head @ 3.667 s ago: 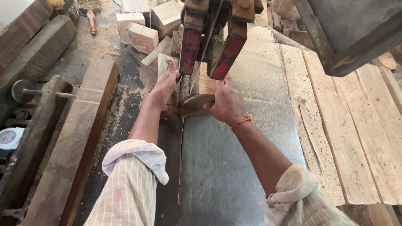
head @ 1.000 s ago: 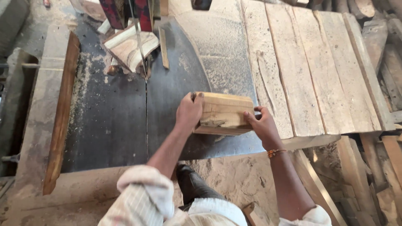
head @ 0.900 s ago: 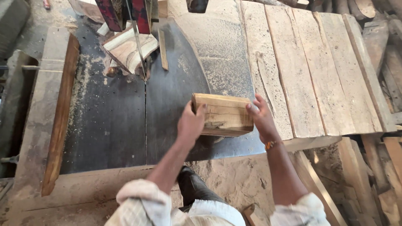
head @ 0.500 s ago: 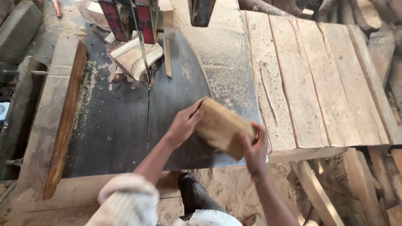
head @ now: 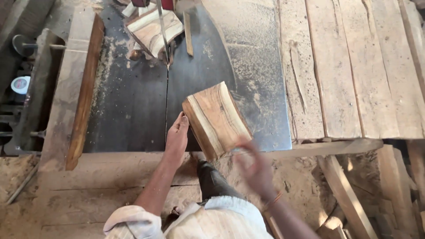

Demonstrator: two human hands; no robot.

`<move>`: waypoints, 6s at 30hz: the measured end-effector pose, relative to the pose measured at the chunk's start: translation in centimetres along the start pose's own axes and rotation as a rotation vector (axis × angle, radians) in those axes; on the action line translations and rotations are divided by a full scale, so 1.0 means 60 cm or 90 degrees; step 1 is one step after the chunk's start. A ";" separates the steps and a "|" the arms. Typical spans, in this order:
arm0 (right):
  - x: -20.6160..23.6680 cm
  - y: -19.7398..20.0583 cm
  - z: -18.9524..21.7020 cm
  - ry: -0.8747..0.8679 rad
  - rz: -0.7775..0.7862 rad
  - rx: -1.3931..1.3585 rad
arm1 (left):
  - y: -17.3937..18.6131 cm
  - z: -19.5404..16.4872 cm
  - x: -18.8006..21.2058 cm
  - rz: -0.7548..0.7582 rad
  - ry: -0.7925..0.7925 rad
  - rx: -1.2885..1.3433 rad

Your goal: The person selects a piece of wood from a pile and uses a vertical band saw to cut it into smaller blocks. They repeatedly reposition the wood to make multiple cuts, producing several smaller pieces.

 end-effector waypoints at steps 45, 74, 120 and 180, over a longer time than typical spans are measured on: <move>-0.188 -0.157 0.049 -0.039 0.167 0.183 | 0.070 -0.091 0.041 -0.046 -0.056 -0.394; -0.254 -0.231 0.043 -0.263 0.222 -0.266 | 0.171 -0.127 -0.049 -0.062 -0.023 -0.296; -0.290 -0.241 0.035 -0.358 0.184 -0.272 | 0.142 -0.124 -0.104 -0.001 -0.025 -0.448; -0.309 -0.261 0.108 0.071 0.083 0.498 | 0.055 -0.032 -0.116 -0.137 0.069 -0.109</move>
Point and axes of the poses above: each hand's wrist, its own x-axis away from the middle knuckle, its own y-axis out of the back of the hand, z = x × y, the point moved 4 cm from there along -x, towards the middle knuckle, and after that the axes turned 3 degrees about -y, right-handed, at the moved point
